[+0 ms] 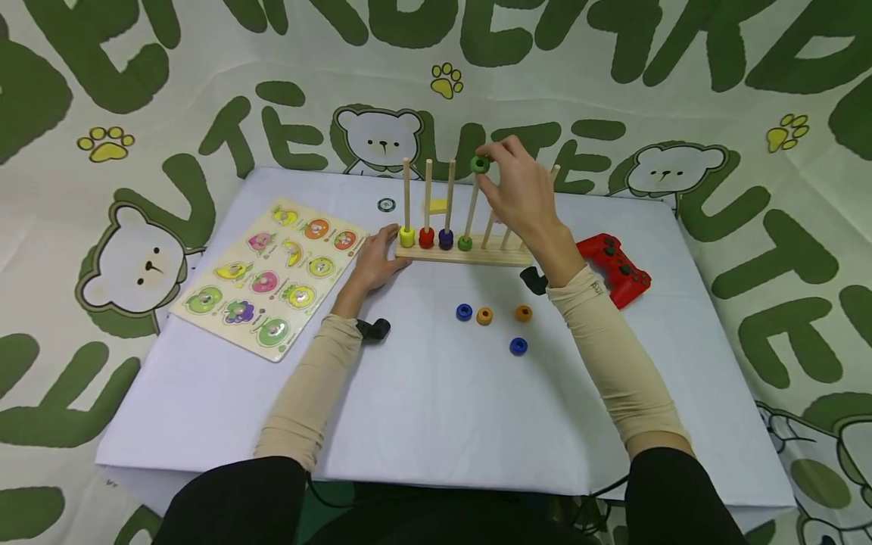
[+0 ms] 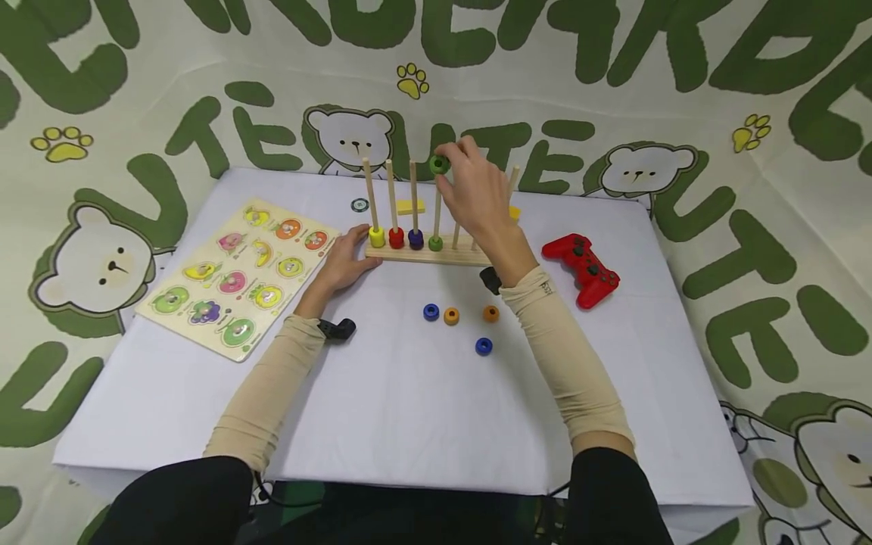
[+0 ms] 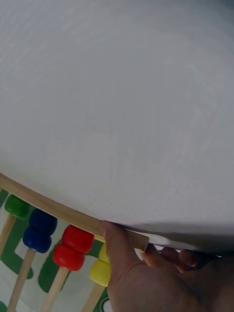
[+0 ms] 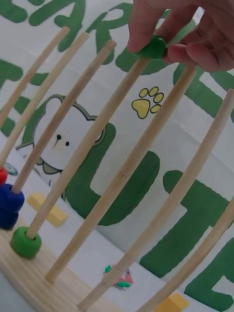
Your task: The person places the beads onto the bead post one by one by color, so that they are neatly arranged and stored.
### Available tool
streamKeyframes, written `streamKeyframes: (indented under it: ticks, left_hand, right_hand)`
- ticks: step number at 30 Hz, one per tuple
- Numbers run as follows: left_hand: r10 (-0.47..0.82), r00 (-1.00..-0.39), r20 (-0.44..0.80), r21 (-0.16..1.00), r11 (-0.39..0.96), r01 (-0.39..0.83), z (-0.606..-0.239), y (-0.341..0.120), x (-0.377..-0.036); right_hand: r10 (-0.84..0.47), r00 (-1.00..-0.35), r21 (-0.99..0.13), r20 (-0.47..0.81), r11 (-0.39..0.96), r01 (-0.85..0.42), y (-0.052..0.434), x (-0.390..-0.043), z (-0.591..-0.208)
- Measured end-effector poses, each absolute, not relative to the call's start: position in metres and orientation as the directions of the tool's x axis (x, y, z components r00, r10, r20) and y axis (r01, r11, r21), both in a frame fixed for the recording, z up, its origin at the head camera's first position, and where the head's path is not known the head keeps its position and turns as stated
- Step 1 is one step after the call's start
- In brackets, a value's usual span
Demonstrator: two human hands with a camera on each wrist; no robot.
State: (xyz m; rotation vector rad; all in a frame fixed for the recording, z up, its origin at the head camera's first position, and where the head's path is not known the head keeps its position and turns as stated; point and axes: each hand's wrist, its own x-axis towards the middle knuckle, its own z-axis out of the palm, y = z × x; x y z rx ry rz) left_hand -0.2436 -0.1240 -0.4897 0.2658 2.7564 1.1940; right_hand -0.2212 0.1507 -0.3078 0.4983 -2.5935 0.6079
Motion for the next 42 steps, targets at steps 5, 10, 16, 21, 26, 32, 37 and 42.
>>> streamKeyframes:
  ticks: [5,10,16,21,26,32,37,42]
  left_hand:
    - [0.202,-0.979,-0.04,0.728,0.676,0.11,-0.49,-0.124,-0.244]
    - [0.203,-0.978,-0.045,0.727,0.678,0.107,-0.49,-0.124,-0.244]
    - [0.198,-0.979,-0.054,0.723,0.683,0.098,-0.491,-0.123,-0.244]
    - [0.193,-0.979,-0.056,0.726,0.681,0.093,-0.489,-0.122,-0.243]
    - [0.191,-0.98,-0.062,0.725,0.684,0.087,-0.488,-0.123,-0.243]
    - [0.189,-0.98,-0.064,0.718,0.69,0.086,-0.491,-0.123,-0.245]
    - [0.192,-0.98,-0.058,0.726,0.682,0.09,-0.492,-0.123,-0.246]
    - [0.197,-0.979,-0.045,0.729,0.676,0.102,-0.491,-0.122,-0.245]
  right_hand:
    - [-0.222,-0.878,-0.369,0.424,0.843,-0.392,0.149,-0.225,-0.307]
    - [-0.223,-0.902,-0.368,0.369,0.857,-0.362,0.15,-0.227,-0.314]
    - [-0.221,-0.903,-0.354,0.368,0.865,-0.355,0.152,-0.224,-0.321]
    - [-0.231,-0.843,-0.352,0.485,0.831,-0.43,0.157,-0.204,-0.329]
    - [-0.28,-0.832,-0.353,0.479,0.806,-0.475,0.167,-0.171,-0.357]
    - [-0.385,-0.896,-0.336,0.219,0.833,-0.44,0.18,-0.132,-0.402]
    - [-0.414,-0.91,-0.33,0.006,0.858,-0.393,0.188,-0.116,-0.422]
    - [-0.444,-0.893,-0.361,-0.069,0.846,-0.393,0.192,-0.115,-0.438]
